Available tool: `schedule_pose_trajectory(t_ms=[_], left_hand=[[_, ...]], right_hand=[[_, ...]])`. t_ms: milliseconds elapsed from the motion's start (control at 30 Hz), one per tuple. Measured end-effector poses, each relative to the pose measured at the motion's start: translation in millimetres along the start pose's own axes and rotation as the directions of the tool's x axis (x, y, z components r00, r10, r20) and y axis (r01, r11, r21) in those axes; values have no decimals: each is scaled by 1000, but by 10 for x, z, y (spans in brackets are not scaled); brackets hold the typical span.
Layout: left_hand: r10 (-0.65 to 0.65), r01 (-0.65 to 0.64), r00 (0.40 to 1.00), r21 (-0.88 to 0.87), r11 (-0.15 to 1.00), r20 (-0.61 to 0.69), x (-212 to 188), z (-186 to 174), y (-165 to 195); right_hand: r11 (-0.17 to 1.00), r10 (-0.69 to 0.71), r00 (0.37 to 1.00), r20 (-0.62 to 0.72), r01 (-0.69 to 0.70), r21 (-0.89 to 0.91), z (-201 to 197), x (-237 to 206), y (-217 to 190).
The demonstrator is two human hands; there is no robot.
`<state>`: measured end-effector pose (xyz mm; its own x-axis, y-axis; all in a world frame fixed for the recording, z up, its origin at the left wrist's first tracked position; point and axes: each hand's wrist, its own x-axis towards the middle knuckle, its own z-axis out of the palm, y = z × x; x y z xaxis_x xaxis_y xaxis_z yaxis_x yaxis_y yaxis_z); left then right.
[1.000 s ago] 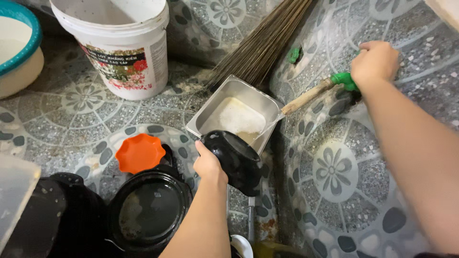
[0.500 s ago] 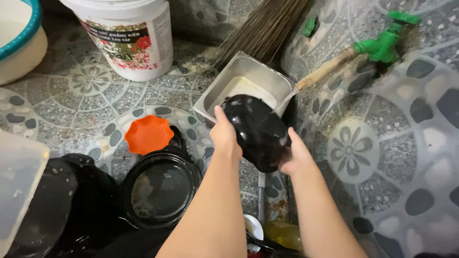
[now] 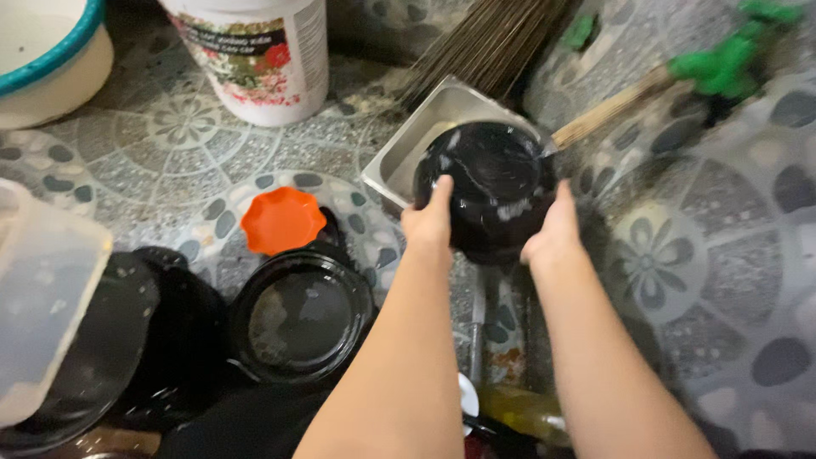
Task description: The person rinses black clay cooking pots and bowls one at a time under a running tap, turning each over to rinse both sides, then stacks the rinsed pots into a black plastic basket on the tiled floor. They work through a pile of used pots beside a steel tray of water.
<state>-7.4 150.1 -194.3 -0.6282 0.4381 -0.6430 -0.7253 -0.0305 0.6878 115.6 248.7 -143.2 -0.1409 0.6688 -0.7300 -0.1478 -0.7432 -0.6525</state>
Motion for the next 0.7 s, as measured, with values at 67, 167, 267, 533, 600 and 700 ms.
schedule_pose_trajectory(t_ms=[67, 167, 267, 533, 600, 700], left_hand=[[47, -54, 987, 40, 998, 154, -11, -35, -16], [-186, 163, 963, 130, 978, 194, -83, -123, 55], [-291, 248, 920, 186, 951, 263, -178, -162, 145], [-241, 218, 952, 135, 967, 187, -48, -113, -16], [-234, 213, 961, 145, 966, 149, 21, -103, -102], [-253, 234, 959, 139, 962, 132, 75, -107, -172]], right_hand=[[995, -91, 995, 46, 89, 35, 46, 92, -31], [962, -240, 967, 90, 224, 154, 97, 225, -46], [943, -290, 957, 7, 285, 170, 122, 298, -17], [936, -284, 958, 41, 267, 227, -2, 108, 106], [967, -208, 977, -43, 212, 143, -102, 21, 154], [946, -279, 951, 133, 249, 205, -240, -53, 251]])
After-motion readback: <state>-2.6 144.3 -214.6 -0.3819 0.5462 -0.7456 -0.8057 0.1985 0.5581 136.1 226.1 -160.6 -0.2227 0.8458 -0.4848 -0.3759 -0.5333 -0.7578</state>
